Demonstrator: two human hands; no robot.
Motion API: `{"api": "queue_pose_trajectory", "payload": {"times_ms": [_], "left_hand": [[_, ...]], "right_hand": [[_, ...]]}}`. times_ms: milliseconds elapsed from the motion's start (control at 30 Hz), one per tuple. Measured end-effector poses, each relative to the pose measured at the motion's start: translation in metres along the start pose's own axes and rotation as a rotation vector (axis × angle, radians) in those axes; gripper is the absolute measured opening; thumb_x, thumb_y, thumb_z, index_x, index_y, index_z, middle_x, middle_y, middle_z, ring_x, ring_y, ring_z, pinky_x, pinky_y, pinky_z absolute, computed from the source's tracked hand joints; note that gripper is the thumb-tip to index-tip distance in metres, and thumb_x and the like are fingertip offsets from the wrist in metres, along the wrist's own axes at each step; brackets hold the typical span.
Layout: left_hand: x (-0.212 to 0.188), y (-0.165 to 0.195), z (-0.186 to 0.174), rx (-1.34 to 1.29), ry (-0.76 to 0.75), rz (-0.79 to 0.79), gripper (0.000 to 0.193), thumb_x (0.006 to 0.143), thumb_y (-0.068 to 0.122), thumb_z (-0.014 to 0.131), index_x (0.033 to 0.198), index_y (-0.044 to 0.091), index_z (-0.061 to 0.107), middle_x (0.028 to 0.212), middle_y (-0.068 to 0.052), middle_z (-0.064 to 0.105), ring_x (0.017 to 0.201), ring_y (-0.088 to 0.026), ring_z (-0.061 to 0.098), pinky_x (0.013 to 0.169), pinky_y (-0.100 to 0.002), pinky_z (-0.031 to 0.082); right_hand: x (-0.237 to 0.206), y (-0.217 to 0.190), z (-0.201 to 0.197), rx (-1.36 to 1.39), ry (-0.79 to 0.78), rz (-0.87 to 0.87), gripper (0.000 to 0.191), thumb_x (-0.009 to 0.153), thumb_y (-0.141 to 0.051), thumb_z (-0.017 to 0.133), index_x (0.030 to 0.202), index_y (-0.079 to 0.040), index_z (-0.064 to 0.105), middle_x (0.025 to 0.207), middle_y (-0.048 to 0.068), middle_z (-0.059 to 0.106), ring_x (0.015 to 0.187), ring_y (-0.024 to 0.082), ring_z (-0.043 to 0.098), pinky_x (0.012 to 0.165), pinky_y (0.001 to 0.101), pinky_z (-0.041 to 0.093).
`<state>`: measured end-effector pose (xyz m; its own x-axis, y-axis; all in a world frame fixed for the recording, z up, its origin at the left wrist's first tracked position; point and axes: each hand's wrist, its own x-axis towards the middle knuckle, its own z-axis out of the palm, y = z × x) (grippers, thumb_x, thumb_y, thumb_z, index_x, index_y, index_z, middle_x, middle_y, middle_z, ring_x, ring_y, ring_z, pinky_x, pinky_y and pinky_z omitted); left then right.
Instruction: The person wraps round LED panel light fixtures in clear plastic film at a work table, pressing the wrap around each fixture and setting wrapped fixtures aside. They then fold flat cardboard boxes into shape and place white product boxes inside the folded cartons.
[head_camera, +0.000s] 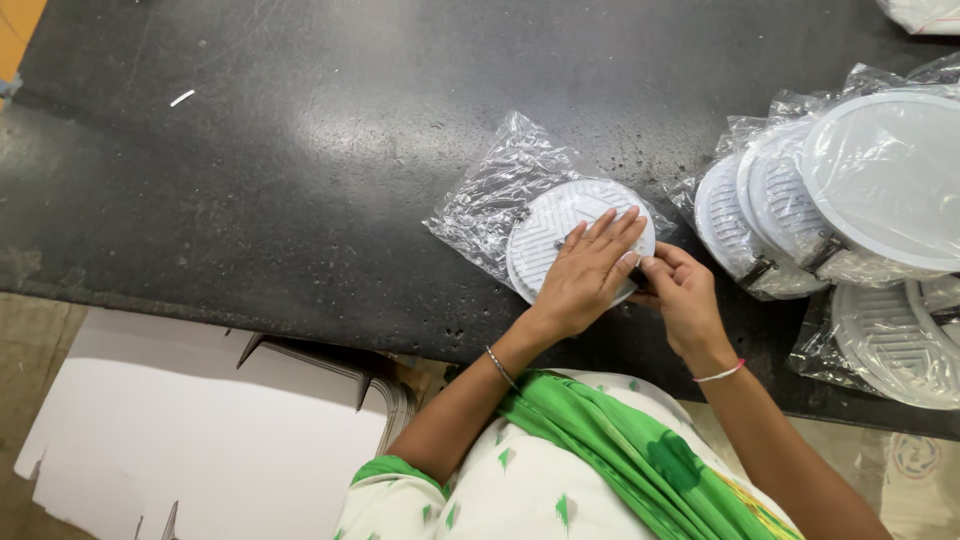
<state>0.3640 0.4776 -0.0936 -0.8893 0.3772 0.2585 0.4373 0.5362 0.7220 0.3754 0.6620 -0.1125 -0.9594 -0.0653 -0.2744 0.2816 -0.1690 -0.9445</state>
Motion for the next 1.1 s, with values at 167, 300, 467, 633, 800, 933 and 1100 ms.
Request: {"api": "queue_pose_trajectory", "payload": {"times_ms": [167,300,467,633,800,933,1100], "left_hand": [[-0.006,0.004,-0.02,0.004,0.037,0.004,0.05,0.112,0.036,0.037,0.159,0.018,0.041,0.168,-0.004,0.039,0.159,-0.025,0.03,0.131,-0.045,0.016],[-0.009,0.004,-0.034,0.023,0.051,0.002,0.049,0.113,0.035,0.036,0.158,0.018,0.043,0.167,-0.002,0.041,0.159,-0.022,0.033,0.132,-0.046,0.016],[-0.02,0.005,-0.057,0.108,-0.041,0.029,0.067,0.11,0.049,0.04,0.166,0.016,0.026,0.173,-0.006,0.027,0.162,-0.021,0.022,0.134,-0.05,0.008],[-0.048,-0.027,-0.104,0.408,-0.205,-0.137,0.124,0.067,0.065,0.074,0.161,0.016,0.009,0.169,-0.004,0.006,0.156,-0.022,0.006,0.126,-0.052,0.001],[-0.046,-0.067,-0.086,0.647,-0.09,0.031,0.1,0.076,0.036,0.079,0.16,0.027,0.026,0.169,0.003,0.021,0.157,-0.018,0.018,0.131,-0.049,0.013],[-0.029,-0.078,-0.059,0.524,0.181,0.35,0.049,0.096,0.011,0.07,0.142,0.022,0.057,0.161,0.002,0.047,0.152,-0.016,0.04,0.132,-0.044,0.025],[-0.017,-0.051,-0.067,0.099,0.326,0.275,0.026,0.097,0.003,0.061,0.118,0.014,0.072,0.137,-0.004,0.069,0.134,-0.022,0.062,0.118,-0.042,0.046]], "right_hand": [[0.021,0.01,0.026,0.025,-0.059,-0.054,0.034,0.105,-0.013,0.052,0.135,0.001,0.055,0.114,0.009,0.068,0.097,0.013,0.069,0.082,0.0312,0.062],[0.06,0.024,0.043,0.052,-0.134,-0.129,0.03,0.103,-0.01,0.053,0.131,0.001,0.055,0.121,0.009,0.066,0.108,0.016,0.066,0.089,0.032,0.058],[0.1,0.043,0.059,0.316,-0.217,-0.061,0.025,0.106,-0.017,0.05,0.126,-0.003,0.057,0.119,0.006,0.066,0.109,0.016,0.066,0.093,0.0322,0.058],[0.118,0.05,0.061,0.176,-0.188,0.015,0.026,0.102,-0.011,0.058,0.127,-0.004,0.061,0.109,0.008,0.068,0.092,0.017,0.065,0.073,0.032,0.055],[0.122,0.056,0.06,0.214,-0.167,0.095,0.028,0.102,-0.014,0.058,0.127,-0.003,0.06,0.109,0.006,0.069,0.09,0.014,0.068,0.07,0.029,0.059],[0.109,0.041,0.068,0.3,-0.211,0.056,0.032,0.103,-0.013,0.061,0.132,0.0,0.055,0.112,0.007,0.068,0.091,0.016,0.067,0.07,0.0306,0.058],[0.048,-0.057,0.026,-0.203,-0.418,0.1,0.043,0.099,-0.018,0.057,0.138,0.0,0.053,0.119,0.014,0.073,0.104,0.021,0.075,0.092,0.0326,0.063]]}}
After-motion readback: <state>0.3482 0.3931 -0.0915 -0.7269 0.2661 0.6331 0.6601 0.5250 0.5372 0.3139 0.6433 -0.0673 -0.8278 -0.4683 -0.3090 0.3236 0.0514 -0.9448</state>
